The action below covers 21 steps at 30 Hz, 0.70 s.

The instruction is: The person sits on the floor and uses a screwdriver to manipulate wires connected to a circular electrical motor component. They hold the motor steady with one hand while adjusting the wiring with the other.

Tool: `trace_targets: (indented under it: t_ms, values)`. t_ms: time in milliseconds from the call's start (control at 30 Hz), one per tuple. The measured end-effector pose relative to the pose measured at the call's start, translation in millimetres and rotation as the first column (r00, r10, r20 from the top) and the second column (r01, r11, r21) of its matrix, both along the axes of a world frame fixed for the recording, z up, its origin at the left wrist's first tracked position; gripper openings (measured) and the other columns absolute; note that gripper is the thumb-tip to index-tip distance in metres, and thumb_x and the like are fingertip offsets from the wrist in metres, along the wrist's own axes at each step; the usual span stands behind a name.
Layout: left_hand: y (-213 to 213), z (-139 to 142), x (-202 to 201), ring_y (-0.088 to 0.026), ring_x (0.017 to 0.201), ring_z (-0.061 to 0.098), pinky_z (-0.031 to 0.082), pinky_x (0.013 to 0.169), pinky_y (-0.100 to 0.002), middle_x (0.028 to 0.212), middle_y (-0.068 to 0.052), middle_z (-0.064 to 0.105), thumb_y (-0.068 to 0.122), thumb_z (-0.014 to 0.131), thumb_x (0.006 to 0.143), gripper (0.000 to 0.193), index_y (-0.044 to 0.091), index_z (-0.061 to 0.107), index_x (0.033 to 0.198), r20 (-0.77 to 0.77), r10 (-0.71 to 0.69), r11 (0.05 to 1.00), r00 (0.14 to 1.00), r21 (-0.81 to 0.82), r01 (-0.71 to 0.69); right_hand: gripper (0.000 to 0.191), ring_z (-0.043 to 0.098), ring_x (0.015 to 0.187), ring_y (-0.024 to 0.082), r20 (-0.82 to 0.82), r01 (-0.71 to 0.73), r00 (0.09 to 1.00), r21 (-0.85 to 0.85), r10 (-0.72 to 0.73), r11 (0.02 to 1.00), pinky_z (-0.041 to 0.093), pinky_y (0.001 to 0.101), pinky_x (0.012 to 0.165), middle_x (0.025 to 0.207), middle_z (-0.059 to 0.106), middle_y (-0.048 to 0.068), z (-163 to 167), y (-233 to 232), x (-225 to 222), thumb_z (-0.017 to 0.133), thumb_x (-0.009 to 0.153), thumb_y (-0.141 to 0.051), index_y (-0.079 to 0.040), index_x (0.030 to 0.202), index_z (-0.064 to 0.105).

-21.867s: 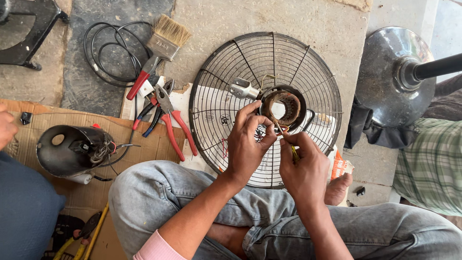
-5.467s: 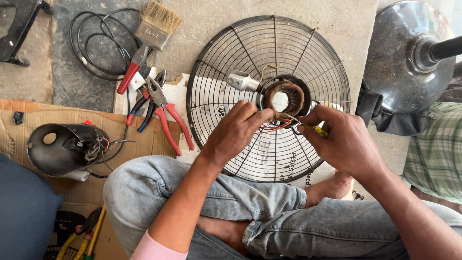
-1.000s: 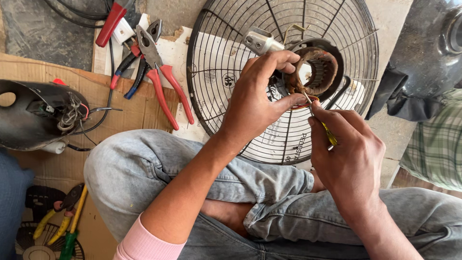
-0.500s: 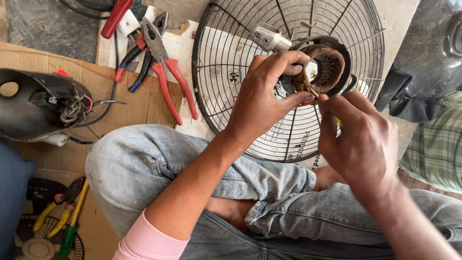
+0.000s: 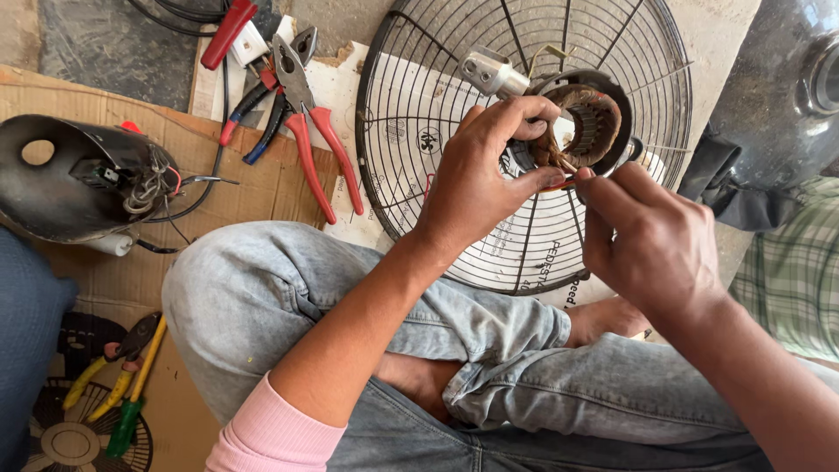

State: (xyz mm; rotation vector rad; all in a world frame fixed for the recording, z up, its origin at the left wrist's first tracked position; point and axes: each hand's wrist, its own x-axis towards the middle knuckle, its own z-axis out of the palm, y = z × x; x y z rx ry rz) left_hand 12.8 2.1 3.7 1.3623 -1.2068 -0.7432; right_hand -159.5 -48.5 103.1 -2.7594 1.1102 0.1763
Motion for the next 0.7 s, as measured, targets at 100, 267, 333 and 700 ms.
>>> trace_targets:
  t_ms: [100, 267, 333, 700]
  values:
    - [-2, -1, 0, -0.013, 0.109, 0.068, 0.055, 0.1, -0.033, 0.124, 0.003, 0.07, 0.026, 0.093, 0.077, 0.061, 0.013, 0.06, 0.128, 0.014, 0.002, 1.0, 1.0, -0.017, -0.002, 0.009, 0.071, 0.079, 0.018, 0.375, 0.106, 0.911, 0.195, -0.174, 0.975, 0.057, 0.0329, 0.066, 0.097, 0.068, 0.006, -3, 3, 0, 0.067, 0.097, -0.004, -0.004, 0.105, 0.071]
    - [-1, -1, -1, -0.014, 0.11, 0.067, 0.055, 0.1, -0.033, 0.123, 0.002, 0.07, 0.025, 0.093, 0.078, 0.062, 0.013, 0.059, 0.128, 0.01, 0.004, 1.0, 1.0, -0.012, -0.004, 0.017, 0.071, 0.068, 0.021, 0.12, 0.082, 0.988, 0.111, -0.096, 0.99, 0.057, 0.0353, 0.061, 0.091, 0.071, 0.009, -5, -1, -3, 0.068, 0.097, -0.001, -0.004, 0.111, 0.076]
    - [-1, 0, -1, -0.014, 0.109, 0.067, 0.056, 0.099, -0.033, 0.121, 0.003, 0.07, 0.025, 0.094, 0.076, 0.062, 0.013, 0.06, 0.127, -0.001, -0.002, 1.0, 1.0, 0.004, 0.002, 0.021, 0.07, 0.062, 0.023, -0.042, 0.035, 0.999, 0.053, -0.032, 0.998, 0.057, 0.0368, 0.059, 0.088, 0.073, 0.01, -6, -4, -5, 0.068, 0.098, 0.0, -0.005, 0.115, 0.079]
    - [0, 2, -2, -0.016, 0.108, 0.069, 0.054, 0.098, -0.035, 0.119, 0.001, 0.071, 0.023, 0.094, 0.076, 0.062, 0.012, 0.06, 0.126, 0.009, 0.014, 1.0, 1.0, -0.007, -0.014, 0.019, 0.069, 0.06, 0.022, 0.074, -0.174, 0.981, -0.102, 0.182, 0.98, 0.054, 0.0365, 0.051, 0.087, 0.073, 0.009, -5, -9, -8, 0.068, 0.091, 0.002, -0.001, 0.107, 0.078]
